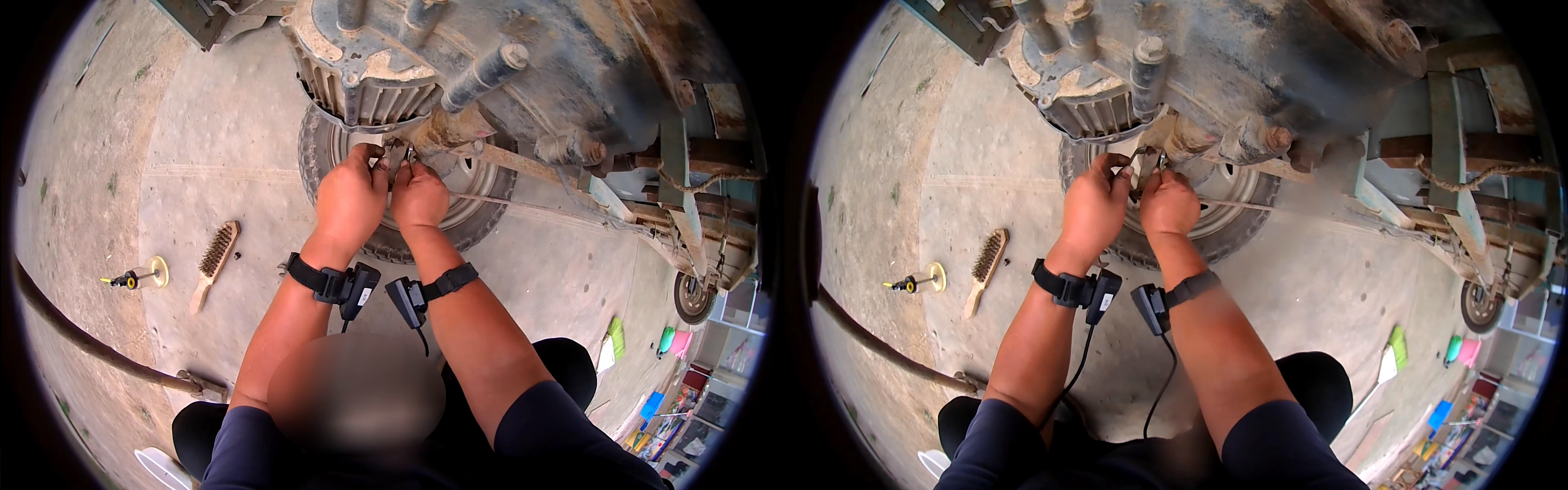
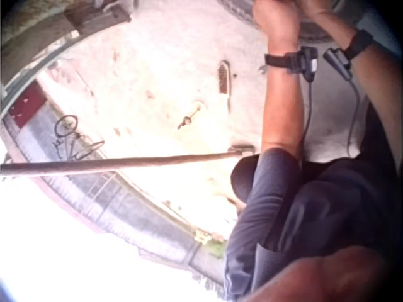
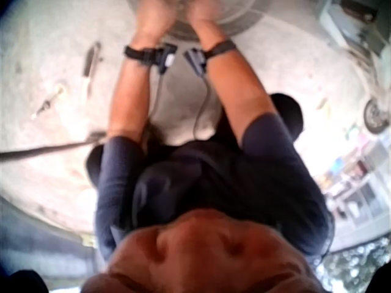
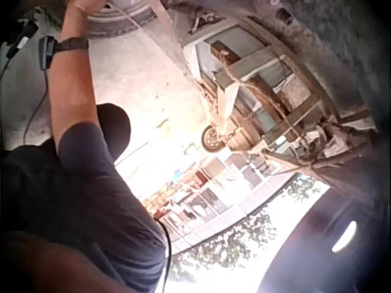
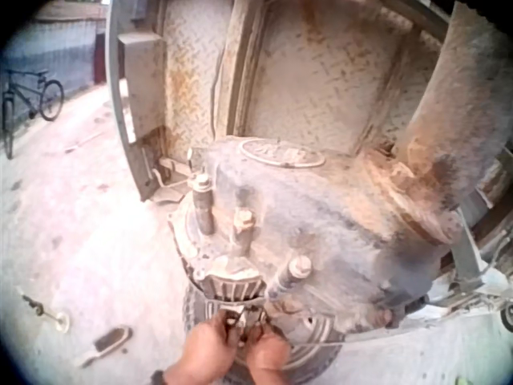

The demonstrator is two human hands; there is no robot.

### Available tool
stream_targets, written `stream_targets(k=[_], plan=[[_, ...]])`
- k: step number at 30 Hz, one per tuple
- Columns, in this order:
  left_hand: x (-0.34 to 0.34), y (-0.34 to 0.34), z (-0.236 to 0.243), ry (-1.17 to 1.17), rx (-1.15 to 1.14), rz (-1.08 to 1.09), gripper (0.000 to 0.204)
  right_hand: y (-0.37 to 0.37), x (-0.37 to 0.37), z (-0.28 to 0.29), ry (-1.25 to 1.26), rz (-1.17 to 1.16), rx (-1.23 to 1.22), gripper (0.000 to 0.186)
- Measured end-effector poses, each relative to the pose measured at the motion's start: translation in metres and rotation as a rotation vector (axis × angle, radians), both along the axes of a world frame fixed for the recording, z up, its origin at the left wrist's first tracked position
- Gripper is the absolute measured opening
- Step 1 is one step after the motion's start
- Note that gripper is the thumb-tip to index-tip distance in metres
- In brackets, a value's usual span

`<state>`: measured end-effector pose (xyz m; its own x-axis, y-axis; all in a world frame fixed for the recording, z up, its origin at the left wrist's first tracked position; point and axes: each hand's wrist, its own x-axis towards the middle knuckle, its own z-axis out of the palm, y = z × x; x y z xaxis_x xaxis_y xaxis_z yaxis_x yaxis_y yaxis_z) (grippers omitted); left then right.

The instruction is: The person uses a wrench to loosen and remove bolts from a vehicle wheel hub. They manipulate the hub components by hand and continue to adjust fasteners with the wrench throughout the clip.

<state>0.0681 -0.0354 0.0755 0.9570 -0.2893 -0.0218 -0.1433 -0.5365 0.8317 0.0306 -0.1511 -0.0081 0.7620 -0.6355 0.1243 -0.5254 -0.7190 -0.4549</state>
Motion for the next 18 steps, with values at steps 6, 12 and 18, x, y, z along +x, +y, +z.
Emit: stream_targets(k=[6,12,18], plan=[[0.024,-0.019,-0.003,0.048,-0.156,0.053,0.025,0.003,0.001,0.002,-0.006,-0.012,0.052,0.028],[0.033,-0.032,-0.016,0.029,-0.41,0.068,0.022,0.001,-0.001,0.0,-0.044,-0.003,0.036,0.028],[0.061,-0.042,-0.054,-0.216,-0.394,-0.015,0.012,0.002,0.0,0.0,-0.086,0.0,0.043,0.028]])
